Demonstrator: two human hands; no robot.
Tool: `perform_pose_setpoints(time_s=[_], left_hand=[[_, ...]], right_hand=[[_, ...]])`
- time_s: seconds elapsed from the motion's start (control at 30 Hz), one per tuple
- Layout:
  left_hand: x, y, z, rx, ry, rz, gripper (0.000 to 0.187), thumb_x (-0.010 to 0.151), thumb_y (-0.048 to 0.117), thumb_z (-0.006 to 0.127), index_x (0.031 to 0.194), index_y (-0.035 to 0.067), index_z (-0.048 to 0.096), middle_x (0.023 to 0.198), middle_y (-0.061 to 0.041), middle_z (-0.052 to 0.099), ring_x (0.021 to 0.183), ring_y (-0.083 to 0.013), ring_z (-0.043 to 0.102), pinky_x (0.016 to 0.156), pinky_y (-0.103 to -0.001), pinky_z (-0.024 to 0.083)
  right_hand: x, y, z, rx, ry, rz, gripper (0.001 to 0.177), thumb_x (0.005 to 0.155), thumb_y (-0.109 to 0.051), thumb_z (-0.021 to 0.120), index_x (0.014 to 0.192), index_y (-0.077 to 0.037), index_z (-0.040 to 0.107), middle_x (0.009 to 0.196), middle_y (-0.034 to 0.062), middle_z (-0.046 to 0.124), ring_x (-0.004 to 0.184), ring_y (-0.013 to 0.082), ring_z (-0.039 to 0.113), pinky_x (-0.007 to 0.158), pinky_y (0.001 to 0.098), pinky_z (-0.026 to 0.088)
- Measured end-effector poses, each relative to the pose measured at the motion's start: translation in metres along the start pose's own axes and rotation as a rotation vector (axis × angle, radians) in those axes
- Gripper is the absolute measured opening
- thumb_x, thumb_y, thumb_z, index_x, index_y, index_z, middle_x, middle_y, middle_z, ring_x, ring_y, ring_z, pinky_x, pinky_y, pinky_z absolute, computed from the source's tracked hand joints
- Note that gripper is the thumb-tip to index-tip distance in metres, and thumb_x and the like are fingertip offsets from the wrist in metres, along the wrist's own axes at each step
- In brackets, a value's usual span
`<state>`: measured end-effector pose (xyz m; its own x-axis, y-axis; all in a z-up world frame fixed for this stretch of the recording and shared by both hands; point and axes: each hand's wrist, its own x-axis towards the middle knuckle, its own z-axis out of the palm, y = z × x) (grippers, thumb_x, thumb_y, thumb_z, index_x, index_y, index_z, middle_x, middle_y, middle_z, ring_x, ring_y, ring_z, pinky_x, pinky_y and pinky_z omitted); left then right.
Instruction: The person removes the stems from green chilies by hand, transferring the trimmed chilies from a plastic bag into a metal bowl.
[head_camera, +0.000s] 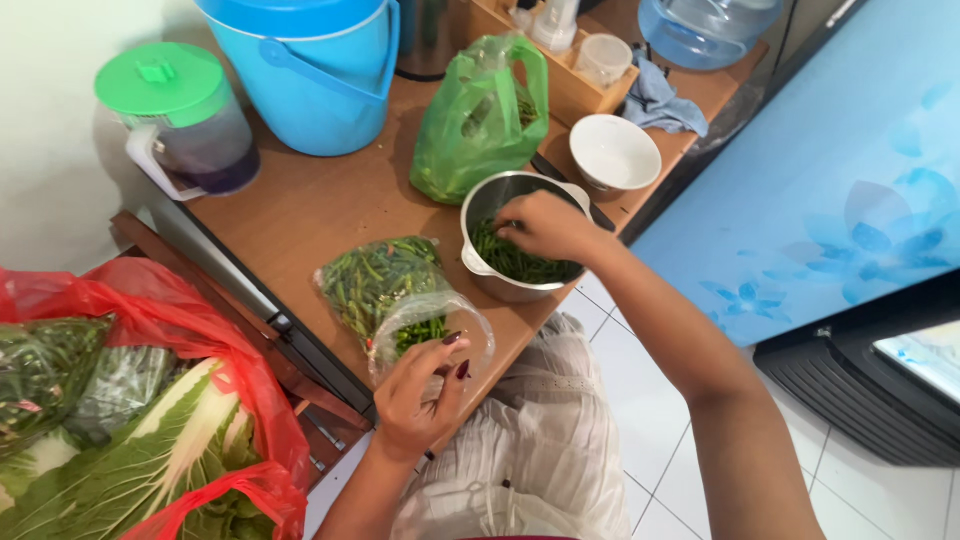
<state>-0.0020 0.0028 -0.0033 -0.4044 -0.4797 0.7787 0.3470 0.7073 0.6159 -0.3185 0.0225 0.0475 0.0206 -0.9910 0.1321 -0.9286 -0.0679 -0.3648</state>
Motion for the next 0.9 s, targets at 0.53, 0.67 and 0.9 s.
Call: perform_pose_setpoints(time_s=[0.53, 0.67, 0.9], left_hand=[[0.001, 0.010, 0.012, -0.020, -0.049, 0.013, 0.034, 0.091, -0.011, 0.067, 0.124, -0.003, 0.061, 0.109, -0.014, 0.075, 0.087, -0.0206, 0.075, 0.071, -0.027, 0.062], [0.002, 0.012, 0.016, -0.022, -0.065, -0.021, 0.032, 0.091, -0.010, 0.066, 0.122, -0.002, 0.064, 0.109, -0.013, 0.074, 0.085, -0.0189, 0.075, 0.071, -0.027, 0.062], [0.007, 0.023, 0.021, -0.077, -0.066, -0.125, 0.026, 0.093, -0.007, 0.068, 0.118, 0.000, 0.068, 0.110, -0.012, 0.073, 0.087, -0.0175, 0.074, 0.071, -0.026, 0.062]], right_hand=[[-0.018, 0.031, 0.013, 0.136, 0.143, 0.096, 0.024, 0.079, -0.009, 0.080, 0.102, -0.004, 0.078, 0.094, 0.0131, 0.078, 0.086, 0.0265, 0.074, 0.078, 0.0370, 0.056], [-0.031, 0.029, 0.002, 0.384, 0.210, 0.210, 0.026, 0.086, -0.007, 0.074, 0.112, -0.004, 0.076, 0.099, 0.0059, 0.080, 0.091, 0.0114, 0.076, 0.080, 0.0290, 0.059], [-0.051, 0.001, -0.016, 0.684, 0.229, 0.355, 0.033, 0.099, -0.014, 0.063, 0.131, -0.004, 0.069, 0.099, 0.0007, 0.077, 0.079, 0.0076, 0.060, 0.069, 0.0253, 0.053]])
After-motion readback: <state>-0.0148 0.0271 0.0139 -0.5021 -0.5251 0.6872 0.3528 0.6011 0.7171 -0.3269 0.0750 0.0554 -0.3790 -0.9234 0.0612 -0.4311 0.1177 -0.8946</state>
